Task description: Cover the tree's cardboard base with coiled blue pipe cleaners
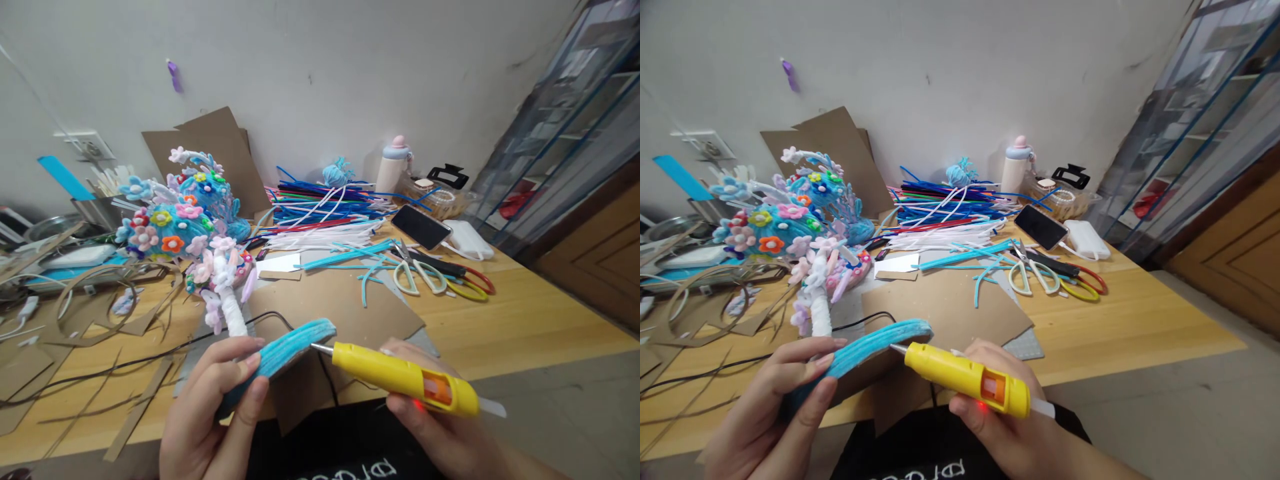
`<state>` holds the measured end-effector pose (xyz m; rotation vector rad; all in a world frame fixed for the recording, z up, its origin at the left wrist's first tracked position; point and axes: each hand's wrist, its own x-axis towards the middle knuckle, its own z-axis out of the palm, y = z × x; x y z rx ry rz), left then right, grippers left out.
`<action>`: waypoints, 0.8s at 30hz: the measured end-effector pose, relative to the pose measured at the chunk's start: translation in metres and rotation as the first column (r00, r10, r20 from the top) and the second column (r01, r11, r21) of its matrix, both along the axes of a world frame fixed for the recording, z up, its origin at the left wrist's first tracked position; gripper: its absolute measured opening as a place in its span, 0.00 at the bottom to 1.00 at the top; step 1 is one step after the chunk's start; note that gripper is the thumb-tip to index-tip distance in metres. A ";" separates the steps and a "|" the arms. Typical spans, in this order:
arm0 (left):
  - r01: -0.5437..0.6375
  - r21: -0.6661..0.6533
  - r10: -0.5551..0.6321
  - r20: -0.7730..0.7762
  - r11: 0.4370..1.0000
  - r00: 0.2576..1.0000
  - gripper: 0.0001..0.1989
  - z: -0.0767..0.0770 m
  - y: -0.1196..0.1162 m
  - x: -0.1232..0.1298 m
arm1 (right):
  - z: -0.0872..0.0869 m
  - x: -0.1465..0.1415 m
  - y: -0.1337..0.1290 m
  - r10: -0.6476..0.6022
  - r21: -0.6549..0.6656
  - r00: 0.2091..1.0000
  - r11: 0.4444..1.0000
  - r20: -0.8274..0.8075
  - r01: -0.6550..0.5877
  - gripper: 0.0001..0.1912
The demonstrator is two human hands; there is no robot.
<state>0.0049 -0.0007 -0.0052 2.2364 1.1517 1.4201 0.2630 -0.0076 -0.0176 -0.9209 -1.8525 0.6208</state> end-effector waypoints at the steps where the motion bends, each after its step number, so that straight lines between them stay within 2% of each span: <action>1: -0.003 -0.005 0.003 0.000 1.000 1.000 0.11 0.000 0.000 0.000 | 0.000 0.000 0.001 -0.013 0.020 1.000 1.000 0.003 0.013 0.15; 10: -0.011 0.003 0.011 0.012 1.000 1.000 0.10 -0.004 0.001 -0.002 | -0.006 0.001 0.001 -0.112 0.097 0.994 0.989 -0.015 0.113 0.14; 14: -0.049 -0.018 0.049 0.035 0.999 0.998 0.09 -0.006 -0.001 -0.004 | -0.013 0.004 -0.001 -0.119 0.076 0.993 0.990 0.009 0.118 0.12; 18: -0.036 -0.023 0.036 0.026 0.999 0.999 0.09 -0.006 -0.001 -0.005 | -0.020 0.007 -0.002 -0.138 0.056 0.990 0.989 0.025 0.136 0.08; 24: -0.072 -0.038 0.074 0.053 0.997 0.996 0.09 -0.005 -0.001 -0.002 | -0.026 0.009 -0.002 -0.162 0.036 0.987 0.986 -0.004 0.162 0.07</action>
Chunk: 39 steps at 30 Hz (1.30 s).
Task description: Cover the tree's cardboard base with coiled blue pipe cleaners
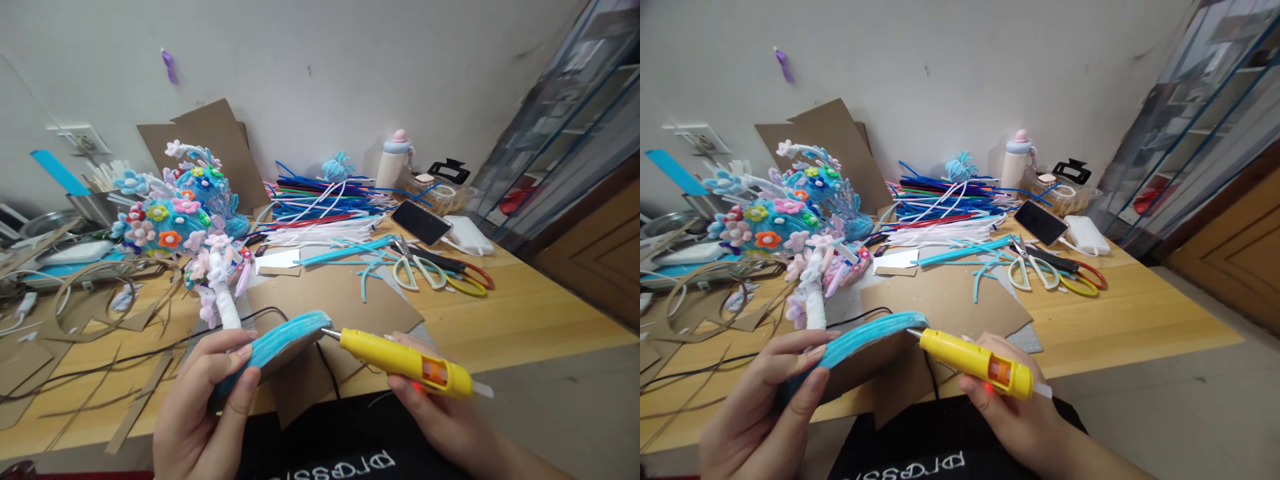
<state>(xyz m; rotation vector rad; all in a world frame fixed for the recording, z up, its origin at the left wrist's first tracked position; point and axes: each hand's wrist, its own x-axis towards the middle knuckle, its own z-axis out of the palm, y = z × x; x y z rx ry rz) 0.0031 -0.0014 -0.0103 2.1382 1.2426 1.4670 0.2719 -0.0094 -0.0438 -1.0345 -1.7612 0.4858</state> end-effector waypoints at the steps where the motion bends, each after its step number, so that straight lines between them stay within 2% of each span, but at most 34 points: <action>1: -0.007 -0.004 0.007 0.008 1.000 1.000 0.08 0.000 0.000 0.001 | -0.001 0.000 0.000 -0.006 -0.008 1.000 1.000 -0.005 0.006 0.07; 7: 0.004 0.000 -0.004 0.012 1.000 1.000 0.08 0.002 0.000 0.002 | 0.002 -0.001 0.002 -0.008 -0.012 1.000 1.000 -0.019 0.008 0.08; 12: -0.002 -0.003 0.002 0.011 1.000 1.000 0.08 0.001 0.000 0.002 | 0.003 0.002 0.001 0.007 0.043 0.997 0.999 0.072 -0.010 0.03; 13: -0.004 -0.008 0.004 0.012 1.000 1.000 0.08 0.001 0.000 0.002 | 0.001 0.003 -0.001 -0.007 0.070 0.995 0.998 0.098 0.000 0.01; 18: -0.016 -0.013 0.016 0.007 1.000 1.000 0.07 0.000 0.000 0.001 | -0.009 0.014 -0.003 -0.147 0.195 0.968 0.975 0.203 0.107 0.07; 20: -0.013 -0.015 0.013 0.002 1.000 1.000 0.07 -0.001 0.000 0.000 | -0.011 0.027 0.006 -0.237 0.062 0.962 0.971 0.134 0.230 0.08; 21: -0.011 -0.015 0.011 -0.002 1.000 1.000 0.08 -0.002 0.000 -0.001 | -0.012 0.035 0.013 -0.298 -0.086 0.950 0.948 0.094 0.306 0.10; 22: -0.008 -0.011 0.008 -0.007 1.000 1.000 0.08 -0.002 0.000 -0.001 | -0.012 0.044 0.022 -0.330 -0.293 0.941 0.894 0.077 0.338 0.14; 23: -0.005 -0.005 0.005 -0.011 1.000 1.000 0.08 -0.001 0.000 -0.002 | -0.012 0.054 0.031 -0.341 -0.381 0.936 0.857 0.083 0.346 0.18; 24: -0.001 -0.001 0.001 -0.017 1.000 1.000 0.08 -0.001 0.000 -0.002 | -0.011 0.063 0.040 -0.325 -0.435 0.941 0.837 0.090 0.331 0.23; 28: 0.012 -0.002 -0.012 -0.016 1.000 1.000 0.09 0.001 0.000 -0.002 | -0.008 0.090 0.069 -0.088 -0.617 0.984 0.769 0.154 0.166 0.30; 30: 0.016 0.000 -0.016 -0.015 1.000 1.000 0.08 0.001 0.001 -0.002 | -0.009 0.095 0.078 -0.022 -0.659 0.973 0.732 0.228 0.171 0.30; 33: 0.025 0.015 -0.024 -0.024 1.000 0.999 0.09 0.000 0.002 -0.002 | -0.009 0.100 0.091 -0.028 -0.627 0.909 0.715 0.416 0.309 0.28; 35: 0.042 0.022 -0.042 -0.033 0.999 0.999 0.10 -0.001 0.002 -0.002 | -0.003 0.103 0.103 -0.079 -0.530 0.828 0.733 0.555 0.426 0.29; 37: 0.042 0.014 -0.041 -0.030 0.999 0.999 0.10 0.000 0.002 -0.001 | 0.006 0.102 0.117 -0.138 -0.392 0.748 0.782 0.649 0.485 0.27; 39: 0.025 0.005 -0.025 -0.020 1.000 0.999 0.11 0.000 0.001 0.000 | 0.016 0.097 0.134 -0.140 -0.271 0.707 0.858 0.693 0.436 0.19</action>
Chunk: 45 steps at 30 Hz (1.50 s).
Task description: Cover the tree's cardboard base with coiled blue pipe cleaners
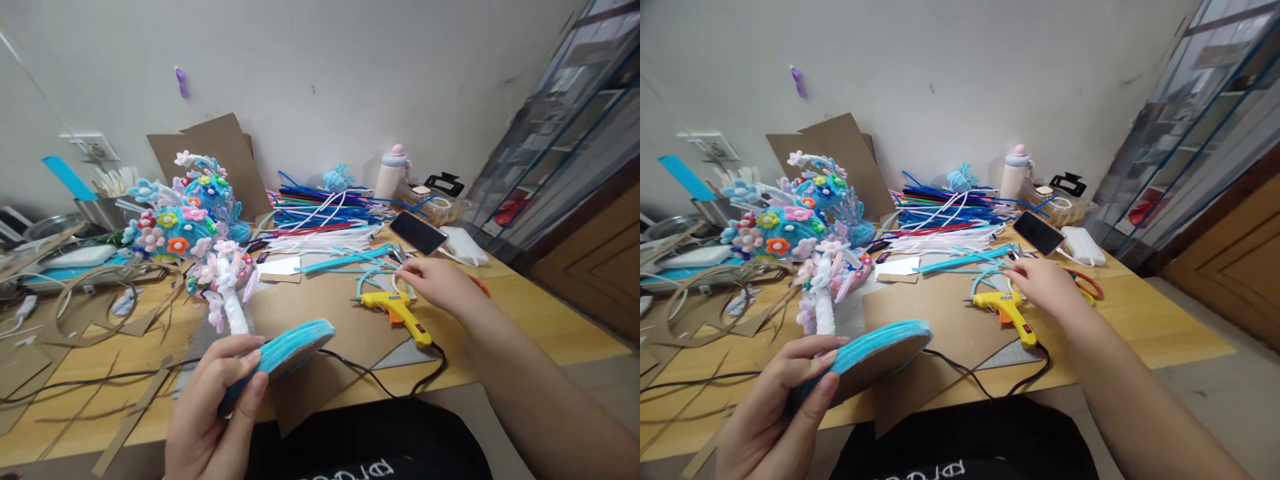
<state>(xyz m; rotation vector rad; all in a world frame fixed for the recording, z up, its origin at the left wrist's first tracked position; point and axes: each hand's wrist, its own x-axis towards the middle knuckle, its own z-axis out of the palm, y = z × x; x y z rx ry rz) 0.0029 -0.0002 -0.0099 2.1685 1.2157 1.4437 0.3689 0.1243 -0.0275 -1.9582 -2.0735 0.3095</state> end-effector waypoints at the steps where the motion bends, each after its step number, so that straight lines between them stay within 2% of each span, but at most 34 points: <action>1: -0.003 -0.003 0.003 -0.001 1.000 1.000 0.11 0.000 0.000 0.000 | 0.003 -0.004 0.009 0.079 0.026 0.996 0.996 0.031 -0.080 0.14; 2: 0.001 0.000 -0.001 -0.006 1.000 1.000 0.11 0.000 0.000 0.000 | 0.005 -0.010 0.019 0.167 0.028 0.984 0.985 0.062 -0.169 0.11; 4: 0.026 0.022 -0.025 -0.034 0.999 0.999 0.12 0.000 0.001 -0.002 | 0.002 -0.021 0.037 0.316 -0.018 0.940 0.949 0.126 -0.316 0.12; 6: 0.034 0.036 -0.032 -0.053 0.999 0.998 0.12 -0.001 0.002 -0.003 | -0.006 -0.031 0.053 0.393 -0.078 0.902 0.920 0.179 -0.385 0.15; 8: 0.025 0.035 -0.023 -0.055 0.999 0.998 0.12 -0.001 0.002 -0.004 | -0.015 -0.036 0.062 0.411 -0.123 0.886 0.911 0.214 -0.393 0.15; 11: 0.024 0.025 -0.023 -0.052 0.999 0.998 0.11 -0.001 0.004 -0.003 | -0.023 -0.036 0.067 0.372 -0.137 0.903 0.927 0.218 -0.349 0.15; 14: 0.017 0.017 -0.016 -0.045 1.000 0.999 0.11 -0.002 0.005 -0.003 | -0.018 -0.029 0.067 0.283 -0.077 0.946 0.959 0.157 -0.273 0.16; 18: -0.012 0.005 0.012 -0.049 1.000 0.999 0.10 -0.004 0.006 -0.004 | 0.003 -0.021 0.066 0.132 0.103 0.990 0.987 -0.046 -0.127 0.15; 21: -0.019 -0.001 0.019 -0.062 1.000 0.998 0.11 -0.005 0.006 -0.005 | 0.024 -0.026 0.052 0.091 0.270 0.948 0.963 -0.304 -0.005 0.14; 24: -0.024 0.008 0.025 -0.147 1.000 0.989 0.15 0.000 0.007 -0.006 | 0.041 -0.046 0.016 0.185 0.380 0.818 0.924 -0.544 0.043 0.14; 26: -0.024 0.008 0.026 -0.263 1.000 0.964 0.17 0.007 0.007 -0.006 | 0.047 -0.065 -0.017 0.267 0.411 0.723 0.911 -0.638 0.026 0.13; 27: -0.026 0.013 0.029 -0.322 1.000 0.946 0.18 0.011 0.007 -0.005 | 0.048 -0.074 -0.035 0.317 0.412 0.646 0.911 -0.695 -0.003 0.13; 29: -0.051 0.040 0.063 -0.416 0.998 0.907 0.19 0.020 0.006 -0.004 | 0.048 -0.094 -0.065 0.376 0.366 0.231 0.927 -0.898 -0.084 0.12; 30: -0.071 0.066 0.094 -0.455 0.995 0.885 0.19 0.023 0.005 -0.003 | 0.046 -0.103 -0.077 0.354 0.342 0.097 0.932 -0.930 -0.117 0.10; 32: -0.138 0.153 0.197 -0.510 0.979 0.837 0.19 0.028 0.004 -0.001 | 0.040 -0.119 -0.093 0.307 0.316 -0.078 0.938 -0.948 -0.146 0.07; 34: -0.182 0.236 0.284 -0.532 0.955 0.798 0.18 0.029 0.004 0.001 | 0.032 -0.132 -0.100 0.282 0.308 -0.183 0.942 -0.942 -0.132 0.03; 36: -0.165 0.251 0.276 -0.519 0.954 0.809 0.18 0.028 0.004 0.003 | 0.022 -0.142 -0.102 0.277 0.310 -0.255 0.945 -0.927 -0.102 0.02; 38: -0.102 0.213 0.195 -0.482 0.972 0.854 0.18 0.025 0.005 0.005 | 0.015 -0.149 -0.103 0.298 0.332 -0.277 0.939 -0.914 -0.086 0.04; 40: -0.065 0.183 0.141 -0.440 0.981 0.887 0.17 0.023 0.006 0.008 | 0.010 -0.153 -0.105 0.342 0.370 -0.245 0.926 -0.907 -0.077 0.06; 45: -0.072 0.171 0.137 -0.403 0.983 0.905 0.17 0.022 0.007 0.013 | 0.007 -0.155 -0.110 0.444 0.449 -0.106 0.893 -0.890 -0.032 0.07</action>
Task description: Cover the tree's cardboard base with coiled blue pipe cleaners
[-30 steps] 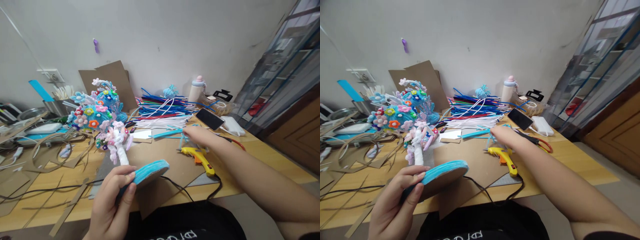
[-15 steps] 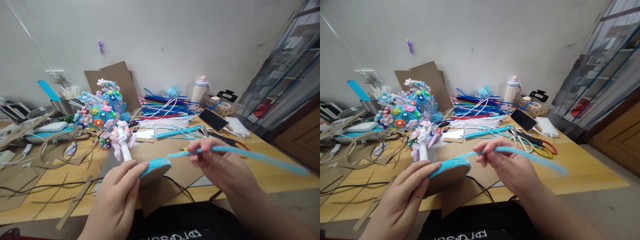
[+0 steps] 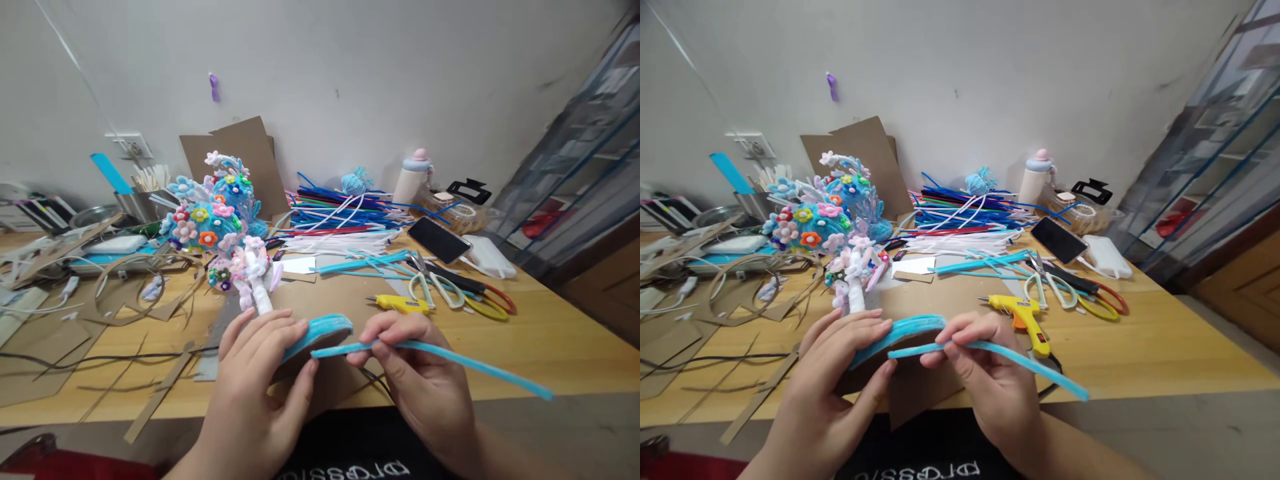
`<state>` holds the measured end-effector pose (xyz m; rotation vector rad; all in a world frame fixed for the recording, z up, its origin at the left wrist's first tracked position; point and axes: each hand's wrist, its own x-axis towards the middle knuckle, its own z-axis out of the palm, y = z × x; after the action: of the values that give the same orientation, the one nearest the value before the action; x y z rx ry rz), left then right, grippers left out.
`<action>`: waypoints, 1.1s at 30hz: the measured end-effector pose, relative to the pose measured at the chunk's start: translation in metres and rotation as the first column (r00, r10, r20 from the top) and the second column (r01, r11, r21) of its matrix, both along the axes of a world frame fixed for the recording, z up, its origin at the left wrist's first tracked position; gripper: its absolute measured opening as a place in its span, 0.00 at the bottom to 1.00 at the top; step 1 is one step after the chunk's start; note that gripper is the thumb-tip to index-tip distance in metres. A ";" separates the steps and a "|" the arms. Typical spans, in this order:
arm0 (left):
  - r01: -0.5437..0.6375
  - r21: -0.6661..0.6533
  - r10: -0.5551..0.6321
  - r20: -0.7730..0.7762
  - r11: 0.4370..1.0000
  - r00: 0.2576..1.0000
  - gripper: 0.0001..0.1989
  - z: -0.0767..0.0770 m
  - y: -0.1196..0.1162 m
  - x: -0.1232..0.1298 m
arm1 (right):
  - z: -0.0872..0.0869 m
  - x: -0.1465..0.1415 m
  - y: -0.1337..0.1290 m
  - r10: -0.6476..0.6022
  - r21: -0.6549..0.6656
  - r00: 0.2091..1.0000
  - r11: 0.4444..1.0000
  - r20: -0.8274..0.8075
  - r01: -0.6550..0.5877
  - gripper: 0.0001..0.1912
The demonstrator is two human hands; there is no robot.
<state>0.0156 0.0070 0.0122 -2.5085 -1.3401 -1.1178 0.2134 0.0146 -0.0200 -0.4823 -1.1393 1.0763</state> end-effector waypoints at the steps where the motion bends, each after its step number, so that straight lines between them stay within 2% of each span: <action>1: 0.000 0.000 0.000 0.001 1.000 1.000 0.17 0.000 0.000 0.001 | 0.000 0.000 0.000 -0.012 0.009 1.000 1.000 0.016 0.012 0.08; 33: 0.002 0.031 -0.002 0.010 1.000 1.000 0.12 0.001 0.000 0.004 | -0.006 -0.004 0.003 -0.026 -0.035 1.000 0.999 0.005 0.026 0.07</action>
<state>0.0193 0.0074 0.0132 -2.4870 -1.3129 -1.1445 0.2091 0.0176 -0.0262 -0.5261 -1.1172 1.0743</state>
